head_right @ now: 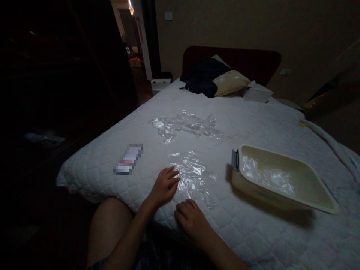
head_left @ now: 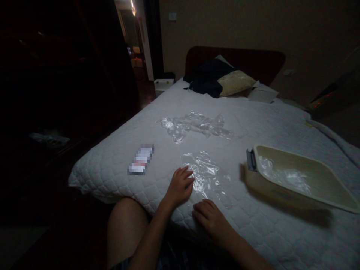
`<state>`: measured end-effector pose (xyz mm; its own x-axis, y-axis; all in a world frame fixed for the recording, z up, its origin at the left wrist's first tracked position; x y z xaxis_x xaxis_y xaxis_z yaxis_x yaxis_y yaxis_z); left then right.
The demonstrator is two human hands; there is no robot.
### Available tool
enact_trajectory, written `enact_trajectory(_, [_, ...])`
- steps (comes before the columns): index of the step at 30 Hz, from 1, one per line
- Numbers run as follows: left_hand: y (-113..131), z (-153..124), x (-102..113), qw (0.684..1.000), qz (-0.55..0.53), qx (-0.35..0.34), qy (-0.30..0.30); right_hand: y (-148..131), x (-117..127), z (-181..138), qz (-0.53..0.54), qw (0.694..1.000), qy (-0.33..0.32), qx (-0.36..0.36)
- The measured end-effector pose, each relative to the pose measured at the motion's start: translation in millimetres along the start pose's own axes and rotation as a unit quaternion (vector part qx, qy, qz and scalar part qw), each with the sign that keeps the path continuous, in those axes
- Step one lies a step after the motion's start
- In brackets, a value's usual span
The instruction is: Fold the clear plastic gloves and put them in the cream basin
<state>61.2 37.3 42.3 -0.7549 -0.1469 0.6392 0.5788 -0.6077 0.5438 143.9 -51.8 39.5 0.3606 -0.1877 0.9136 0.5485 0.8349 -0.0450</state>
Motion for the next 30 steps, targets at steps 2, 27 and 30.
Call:
enact_trajectory(2, [-1,0,2,1.0,0.003,0.003,0.012,2,-1,2,0.024,0.999,-0.03,-0.019])
enact_trajectory(27, [-11,-3,18,0.992,-0.042,0.057,0.105,208,9,-80,0.179,0.79,0.077,-0.582])
enact_trajectory(30, [-15,-6,21,0.989,-0.05,0.066,0.118,213,1,-75,0.252,0.77,0.102,-0.578])
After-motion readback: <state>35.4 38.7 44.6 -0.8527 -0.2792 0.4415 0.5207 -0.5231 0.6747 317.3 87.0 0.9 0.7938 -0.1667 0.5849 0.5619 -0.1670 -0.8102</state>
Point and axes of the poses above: each hand's wrist, its own z-axis towards the middle knuckle, its own x-axis out of the back of the hand, y = z × x, the point moved 9 cm from there along z, towards the middle knuckle, and after that the axes turned 7 degrees about -z, right-handed, at the moved point
